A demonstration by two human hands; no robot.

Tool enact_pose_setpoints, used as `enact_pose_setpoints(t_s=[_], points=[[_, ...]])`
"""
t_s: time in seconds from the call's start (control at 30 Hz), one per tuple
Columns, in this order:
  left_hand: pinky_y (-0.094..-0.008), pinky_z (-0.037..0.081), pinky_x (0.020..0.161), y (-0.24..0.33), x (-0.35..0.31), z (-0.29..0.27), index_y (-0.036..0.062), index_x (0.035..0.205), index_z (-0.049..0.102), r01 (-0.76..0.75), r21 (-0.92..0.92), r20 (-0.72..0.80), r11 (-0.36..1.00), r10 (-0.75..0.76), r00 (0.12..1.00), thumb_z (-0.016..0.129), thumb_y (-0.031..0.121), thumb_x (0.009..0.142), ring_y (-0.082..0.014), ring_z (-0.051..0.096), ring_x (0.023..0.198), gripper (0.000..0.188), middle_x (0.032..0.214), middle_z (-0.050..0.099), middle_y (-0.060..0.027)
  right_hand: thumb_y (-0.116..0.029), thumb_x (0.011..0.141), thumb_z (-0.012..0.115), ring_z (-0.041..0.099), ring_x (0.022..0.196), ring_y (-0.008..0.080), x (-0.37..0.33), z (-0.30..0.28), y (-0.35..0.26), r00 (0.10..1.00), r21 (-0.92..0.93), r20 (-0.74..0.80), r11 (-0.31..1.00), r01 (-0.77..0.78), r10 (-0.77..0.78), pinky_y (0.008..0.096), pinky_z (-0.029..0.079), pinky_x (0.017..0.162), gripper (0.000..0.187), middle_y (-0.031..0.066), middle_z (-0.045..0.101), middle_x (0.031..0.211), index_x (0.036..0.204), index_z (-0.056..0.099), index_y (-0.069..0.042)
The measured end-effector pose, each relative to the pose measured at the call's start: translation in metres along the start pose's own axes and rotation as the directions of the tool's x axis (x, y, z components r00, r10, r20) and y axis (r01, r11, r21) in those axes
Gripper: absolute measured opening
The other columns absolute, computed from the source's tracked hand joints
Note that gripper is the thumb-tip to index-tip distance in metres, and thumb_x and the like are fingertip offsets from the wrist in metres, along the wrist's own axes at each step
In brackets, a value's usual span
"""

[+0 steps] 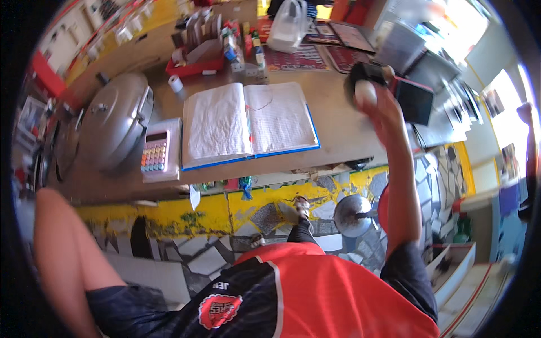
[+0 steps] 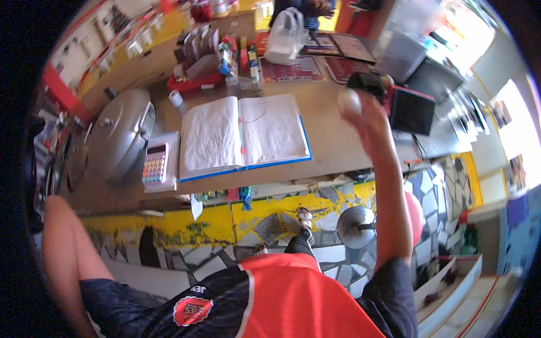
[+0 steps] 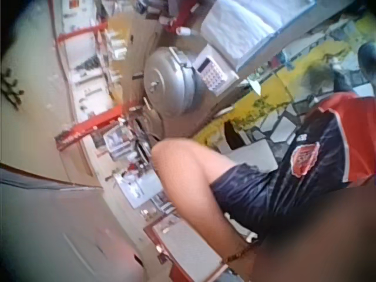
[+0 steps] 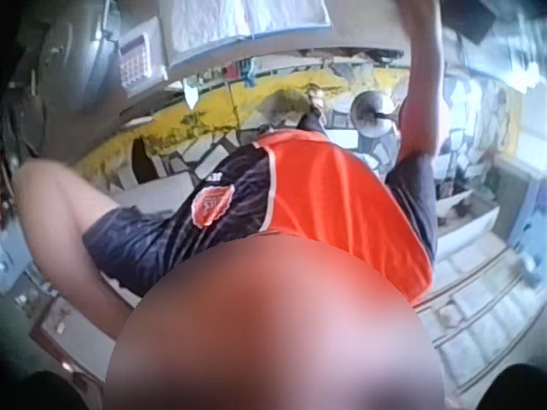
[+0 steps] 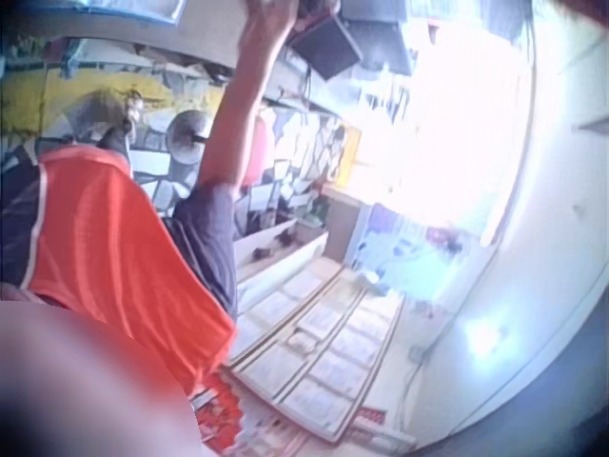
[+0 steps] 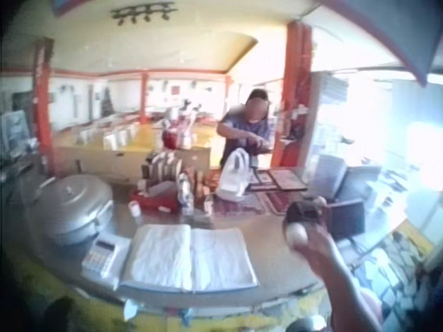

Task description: The person assembles a food order by placing cooked meat into a takeout box with an egg and rice, then closes the box and places it in a plastic bag. They then move to the counter and write in a notebook.

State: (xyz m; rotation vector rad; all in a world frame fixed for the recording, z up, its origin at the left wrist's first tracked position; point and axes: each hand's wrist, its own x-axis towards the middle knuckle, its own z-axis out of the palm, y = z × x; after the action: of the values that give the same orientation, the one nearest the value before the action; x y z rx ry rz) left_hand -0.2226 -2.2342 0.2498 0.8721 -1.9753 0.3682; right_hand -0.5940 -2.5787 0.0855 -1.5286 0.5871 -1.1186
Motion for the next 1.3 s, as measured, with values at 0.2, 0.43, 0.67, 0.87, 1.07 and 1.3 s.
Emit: enact_pose_setpoints(t_s=[0.2, 0.43, 0.67, 0.87, 1.07, 1.3], points=[[-0.0428, 0.04, 0.095, 0.0, 0.049, 0.062, 0.006, 0.101, 0.054, 0.08, 0.399, 0.122, 0.913, -0.14, 0.983, 0.062, 0.033, 0.086, -0.0295, 0.046, 0.116, 0.032, 0.12, 0.049, -0.0147, -0.021, 0.086, 0.07, 0.052, 0.063, 0.0062, 0.355, -0.024, 0.107, 0.97, -0.018, 0.106, 0.976, -0.216, 0.217, 0.0207, 0.042, 0.054, 0.021, -0.0028, 0.06, 0.077, 0.101, 0.063, -0.008], [-0.0436, 0.039, 0.098, 0.004, 0.084, 0.114, 0.0044, 0.108, 0.051, 0.15, 0.694, 0.129, 0.704, -0.326, 0.937, 0.058, 0.036, 0.09, -0.0308, 0.043, 0.121, 0.037, 0.127, 0.044, -0.0169, -0.023, 0.071, 0.082, 0.045, 0.046, 0.0082, 0.531, -0.01, 0.219, 0.966, -0.406, -0.073, 0.878, -0.255, 0.247, 0.0245, 0.033, 0.039, 0.034, -0.0023, 0.054, 0.062, 0.095, 0.066, -0.005], [-0.0444, 0.038, 0.101, 0.049, 0.044, 0.158, 0.0028, 0.115, 0.048, 0.355, 0.834, -0.145, 0.424, -0.451, 0.88, 0.053, 0.038, 0.094, -0.0322, 0.041, 0.125, 0.041, 0.135, 0.04, -0.0191, -0.026, 0.068, 0.081, 0.055, 0.054, 0.0114, 0.569, -0.001, 0.262, 0.885, -0.808, 0.365, 0.57, 0.148, 0.288, 0.0281, 0.044, 0.052, 0.044, 0.0042, 0.064, 0.069, 0.101, 0.069, -0.001], [-0.045, 0.037, 0.103, 0.098, -0.047, 0.245, 0.0014, 0.121, 0.045, 0.69, 0.717, -0.625, -0.096, -0.526, 0.576, 0.049, 0.04, 0.097, -0.0334, 0.038, 0.129, 0.046, 0.142, 0.036, -0.021, -0.028, 0.076, 0.071, 0.065, 0.097, 0.0316, 0.549, 0.009, 0.285, 0.957, -0.926, 0.279, 0.242, 0.289, -0.074, 0.043, 0.051, 0.079, 0.041, 0.0176, 0.066, 0.106, 0.111, 0.063, -0.009], [-0.0462, 0.034, 0.103, 0.134, -0.094, 0.298, -0.0008, 0.11, 0.048, 0.793, 0.35, -0.89, -0.499, -0.441, 0.115, 0.055, 0.035, 0.095, -0.0336, 0.036, 0.129, 0.04, 0.143, 0.037, -0.0183, -0.02, 0.066, 0.076, 0.066, 0.084, 0.0317, 0.575, -0.005, 0.287, 0.744, -0.798, 0.599, 0.147, 0.584, 0.296, 0.0434, 0.051, 0.073, 0.04, 0.0163, 0.068, 0.088, 0.101, 0.066, -0.004], [-0.0483, 0.032, 0.106, 0.136, -0.099, 0.299, -0.0012, 0.109, 0.05, 0.755, 0.392, -0.863, -0.525, -0.493, 0.105, 0.06, 0.022, 0.093, -0.0344, 0.035, 0.131, 0.03, 0.143, 0.038, -0.0165, -0.013, 0.065, 0.075, 0.061, 0.06, 0.0207, 0.588, -0.007, 0.282, 0.636, -0.908, 0.388, 0.159, 0.387, 0.667, 0.0372, 0.049, 0.052, 0.034, 0.0106, 0.066, 0.075, 0.096, 0.067, -0.001]])
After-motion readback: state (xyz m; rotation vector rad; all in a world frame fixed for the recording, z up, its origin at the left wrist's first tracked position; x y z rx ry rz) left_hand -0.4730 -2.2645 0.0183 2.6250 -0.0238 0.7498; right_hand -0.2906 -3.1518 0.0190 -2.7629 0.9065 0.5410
